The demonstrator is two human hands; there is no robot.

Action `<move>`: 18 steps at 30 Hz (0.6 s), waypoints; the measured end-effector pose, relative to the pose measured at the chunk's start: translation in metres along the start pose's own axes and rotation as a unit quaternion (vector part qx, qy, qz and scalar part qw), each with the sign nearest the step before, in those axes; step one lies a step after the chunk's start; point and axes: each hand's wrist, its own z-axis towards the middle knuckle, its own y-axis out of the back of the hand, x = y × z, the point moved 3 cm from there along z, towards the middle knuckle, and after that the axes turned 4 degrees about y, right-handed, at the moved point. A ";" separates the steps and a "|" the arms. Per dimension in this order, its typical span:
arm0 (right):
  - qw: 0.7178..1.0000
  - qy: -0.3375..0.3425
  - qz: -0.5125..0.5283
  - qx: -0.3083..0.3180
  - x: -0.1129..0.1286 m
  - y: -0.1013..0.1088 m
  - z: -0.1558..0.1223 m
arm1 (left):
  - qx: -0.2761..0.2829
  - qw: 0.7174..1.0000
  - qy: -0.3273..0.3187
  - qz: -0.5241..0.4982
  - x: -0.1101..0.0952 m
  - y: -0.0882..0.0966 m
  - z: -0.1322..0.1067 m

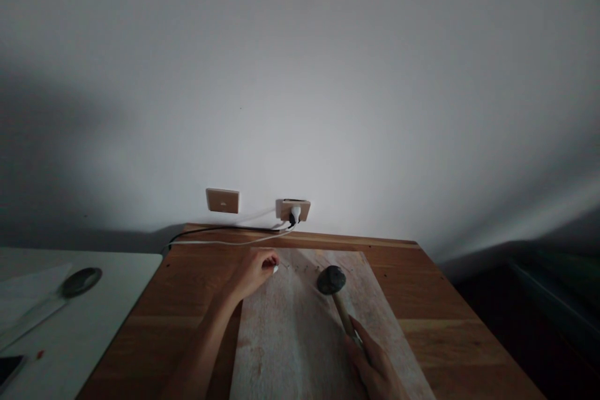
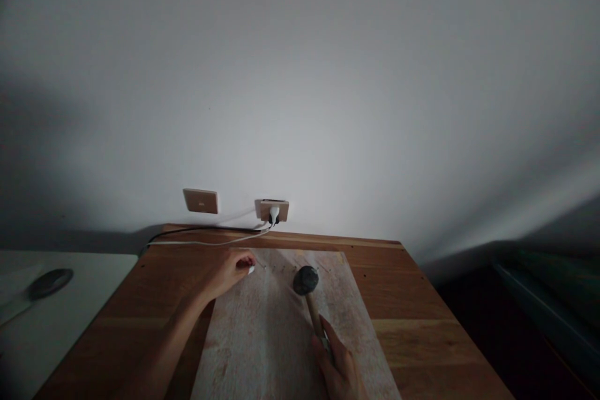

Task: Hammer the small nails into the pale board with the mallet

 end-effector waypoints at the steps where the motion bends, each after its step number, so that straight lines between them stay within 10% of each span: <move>1: 1.000 -0.006 -0.001 -0.002 -0.002 0.000 0.000 | 0.001 1.000 -0.003 0.000 0.000 0.000 0.000; 18: 0.998 0.042 -0.039 0.014 -0.009 -0.010 -0.008 | 0.001 0.999 0.008 0.052 0.001 -0.003 -0.002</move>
